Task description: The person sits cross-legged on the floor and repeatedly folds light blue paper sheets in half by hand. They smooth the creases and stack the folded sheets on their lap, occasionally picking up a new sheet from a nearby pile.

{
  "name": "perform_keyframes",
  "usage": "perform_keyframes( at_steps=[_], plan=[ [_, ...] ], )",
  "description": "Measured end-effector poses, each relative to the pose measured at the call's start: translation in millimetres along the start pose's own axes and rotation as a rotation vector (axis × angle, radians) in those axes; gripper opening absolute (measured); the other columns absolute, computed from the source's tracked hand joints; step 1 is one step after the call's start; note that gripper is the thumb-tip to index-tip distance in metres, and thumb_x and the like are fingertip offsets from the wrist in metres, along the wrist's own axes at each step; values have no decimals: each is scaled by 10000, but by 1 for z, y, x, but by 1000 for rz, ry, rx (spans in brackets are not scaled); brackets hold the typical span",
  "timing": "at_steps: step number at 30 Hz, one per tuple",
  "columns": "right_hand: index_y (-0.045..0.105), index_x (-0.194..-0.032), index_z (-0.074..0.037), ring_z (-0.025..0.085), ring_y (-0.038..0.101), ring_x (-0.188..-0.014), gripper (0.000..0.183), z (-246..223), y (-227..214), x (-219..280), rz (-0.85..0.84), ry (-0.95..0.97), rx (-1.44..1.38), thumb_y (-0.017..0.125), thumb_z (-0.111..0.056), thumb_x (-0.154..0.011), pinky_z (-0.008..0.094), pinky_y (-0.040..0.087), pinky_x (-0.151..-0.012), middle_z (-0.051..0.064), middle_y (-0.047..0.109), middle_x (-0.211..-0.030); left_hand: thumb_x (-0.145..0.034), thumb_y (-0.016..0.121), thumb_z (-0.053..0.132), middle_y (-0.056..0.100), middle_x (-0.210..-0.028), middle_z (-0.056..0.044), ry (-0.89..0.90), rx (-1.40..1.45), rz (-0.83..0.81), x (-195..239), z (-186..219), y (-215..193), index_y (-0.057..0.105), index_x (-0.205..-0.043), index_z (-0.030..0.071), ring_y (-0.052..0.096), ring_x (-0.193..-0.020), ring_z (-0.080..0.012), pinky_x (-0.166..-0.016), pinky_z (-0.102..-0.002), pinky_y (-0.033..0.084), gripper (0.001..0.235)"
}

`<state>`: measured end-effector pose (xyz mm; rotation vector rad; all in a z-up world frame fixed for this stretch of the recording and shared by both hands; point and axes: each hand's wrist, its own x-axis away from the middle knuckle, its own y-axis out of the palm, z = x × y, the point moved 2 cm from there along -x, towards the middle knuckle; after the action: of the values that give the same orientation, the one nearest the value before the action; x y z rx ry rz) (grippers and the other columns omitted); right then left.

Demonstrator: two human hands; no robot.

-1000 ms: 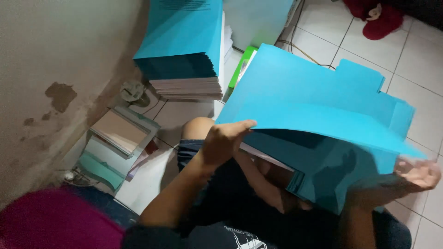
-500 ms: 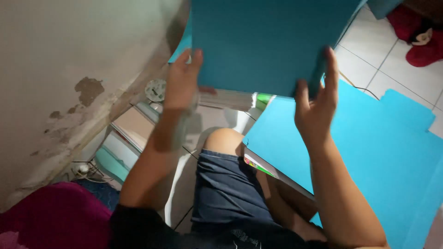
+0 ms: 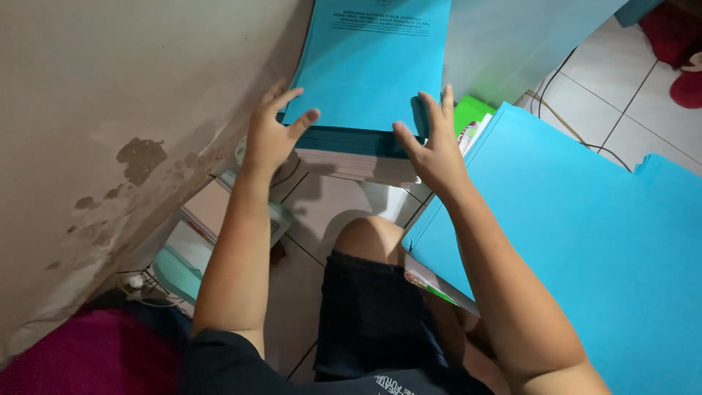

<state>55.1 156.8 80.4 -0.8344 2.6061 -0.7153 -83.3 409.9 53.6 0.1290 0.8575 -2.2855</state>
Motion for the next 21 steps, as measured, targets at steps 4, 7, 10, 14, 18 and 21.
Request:
perform_keyframes(
  at_steps=[4, 7, 10, 14, 18, 21],
  plan=[
    [371, -1598, -74, 553, 302, -1462, 825, 9, 4, 0, -19, -20, -22, 769, -456, -985, 615, 324, -1183, 287, 107, -1677, -885, 871, 478, 417, -1547, -288, -40, 99, -146, 5, 3, -10, 608, -1444, 87, 388, -1401, -541, -1119, -650, 382, 732],
    [356, -1598, -57, 521, 316, -1470, 705, 17, 10, -6, 10, -21, 0, 641, -433, -1074, 610, 327, -1190, 281, 153, -1673, -972, 799, 518, 424, -1532, -296, -48, 101, -85, 1, -2, -6, 577, -1467, 63, 391, -1396, -521, -1118, -657, 378, 708],
    [336, -1609, -74, 494, 352, -1463, 772, 20, 14, -11, -10, -8, 70, 656, -494, -1045, 606, 344, -1179, 258, 205, -1670, -990, 786, 517, 465, -1505, -285, -37, 116, -75, 0, -6, -4, 579, -1449, 26, 409, -1387, -513, -1107, -646, 386, 703],
    [361, -1591, -39, 507, 374, -1442, 757, 14, 8, -10, -57, 3, 119, 617, -506, -1055, 615, 358, -1155, 274, 224, -1659, -940, 825, 542, 499, -1501, -239, -74, 100, -54, -1, -14, 1, 612, -1428, 51, 430, -1382, -477, -1109, -623, 394, 725],
    [332, -1589, -45, 514, 404, -1418, 702, 16, 7, -9, -106, 11, 217, 548, -481, -1083, 626, 377, -1145, 277, 210, -1660, -948, 807, 558, 529, -1489, -215, -72, 57, -63, 0, -14, 4, 625, -1410, 61, 452, -1372, -462, -1113, -613, 397, 702],
    [295, -1595, -32, 521, 392, -1427, 704, 20, 12, -10, -122, 16, 211, 525, -470, -1094, 614, 375, -1158, 301, 168, -1661, -963, 789, 567, 537, -1478, -234, -82, -4, -46, 4, -12, 7, 629, -1390, 52, 465, -1369, -469, -1118, -626, 394, 688]
  ],
)
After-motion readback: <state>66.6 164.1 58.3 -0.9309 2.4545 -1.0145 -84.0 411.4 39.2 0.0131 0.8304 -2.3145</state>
